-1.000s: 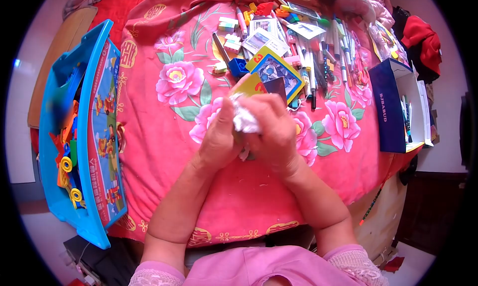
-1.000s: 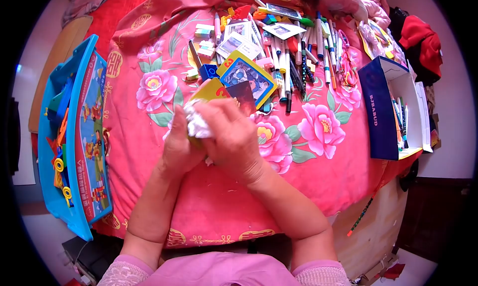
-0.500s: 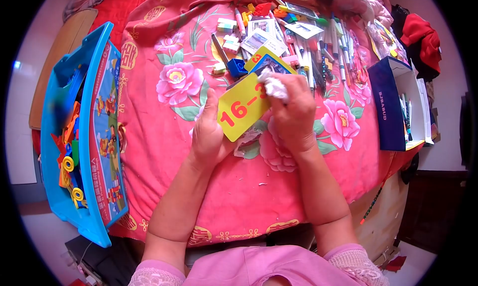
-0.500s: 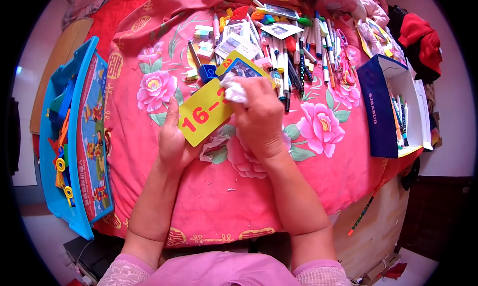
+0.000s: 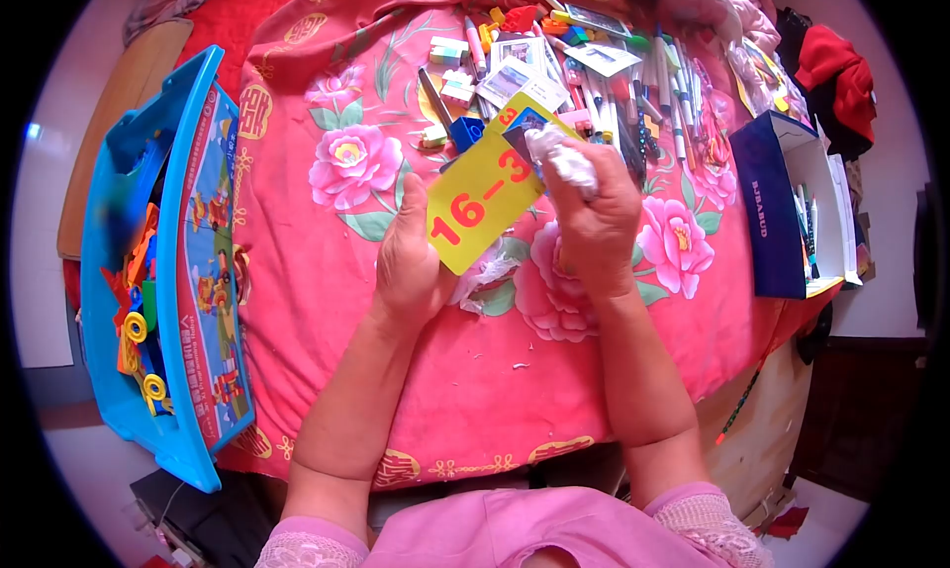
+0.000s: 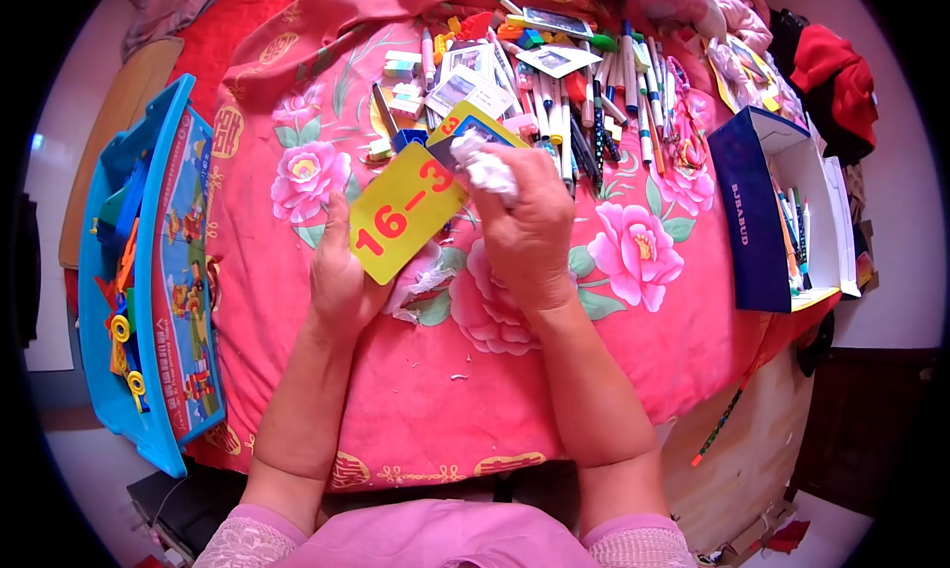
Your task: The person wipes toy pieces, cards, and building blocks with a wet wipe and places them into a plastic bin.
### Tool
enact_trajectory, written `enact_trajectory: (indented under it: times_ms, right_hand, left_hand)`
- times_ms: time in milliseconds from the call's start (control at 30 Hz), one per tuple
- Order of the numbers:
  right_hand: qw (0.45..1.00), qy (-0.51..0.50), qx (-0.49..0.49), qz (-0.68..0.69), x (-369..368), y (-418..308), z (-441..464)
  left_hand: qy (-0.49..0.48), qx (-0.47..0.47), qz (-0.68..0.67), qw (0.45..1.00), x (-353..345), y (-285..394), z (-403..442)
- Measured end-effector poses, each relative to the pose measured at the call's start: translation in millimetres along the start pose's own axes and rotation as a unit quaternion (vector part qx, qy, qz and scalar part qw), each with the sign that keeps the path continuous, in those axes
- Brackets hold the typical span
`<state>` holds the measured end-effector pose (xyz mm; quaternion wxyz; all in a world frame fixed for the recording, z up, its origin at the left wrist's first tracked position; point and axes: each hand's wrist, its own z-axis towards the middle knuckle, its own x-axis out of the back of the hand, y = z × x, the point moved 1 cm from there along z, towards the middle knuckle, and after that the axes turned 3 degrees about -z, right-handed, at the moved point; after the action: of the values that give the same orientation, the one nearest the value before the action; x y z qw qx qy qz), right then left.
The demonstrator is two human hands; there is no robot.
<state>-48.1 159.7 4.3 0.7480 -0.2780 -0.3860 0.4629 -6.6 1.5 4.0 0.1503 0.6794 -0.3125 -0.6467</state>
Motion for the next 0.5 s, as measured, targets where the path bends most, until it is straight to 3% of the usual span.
enact_trajectory:
  times_ms: [67,133,233,267,400,433,467,500]
  right_hand:
    - [0.977,0.016,-0.141,0.159,1.8,-3.1,-1.1]
    - [0.915,0.016,-0.265,0.304,5.1,-15.9,1.8]
    - [0.874,-0.06,-0.324,0.357,2.4,-20.6,-5.4]
    - [0.888,-0.117,-0.328,0.301,3.9,-25.3,-4.8]
    - [0.909,0.013,-0.203,0.365,-2.8,-29.9,-8.4]
    - [0.933,0.007,-0.182,0.311,5.3,-28.0,-9.6]
    - [0.985,0.041,-0.036,0.166,6.7,-27.3,-7.3]
    - [0.991,0.074,0.113,0.013,6.0,-26.3,-6.0]
  left_hand:
    - [0.021,-0.028,0.019,0.999,1.9,2.2,2.4]
    - [0.036,-0.044,0.032,0.998,5.1,4.0,3.6]
    - [0.036,-0.049,0.04,0.997,6.4,4.9,3.9]
    - [0.03,-0.048,0.044,0.997,4.4,4.7,3.4]
    - [0.011,-0.094,0.078,0.992,2.6,1.9,8.2]
    - [0.023,-0.101,0.066,0.992,3.7,3.8,7.2]
    - [0.034,-0.108,0.056,0.992,5.0,7.1,5.6]
    - [0.044,-0.114,0.045,0.992,4.8,9.7,4.7]
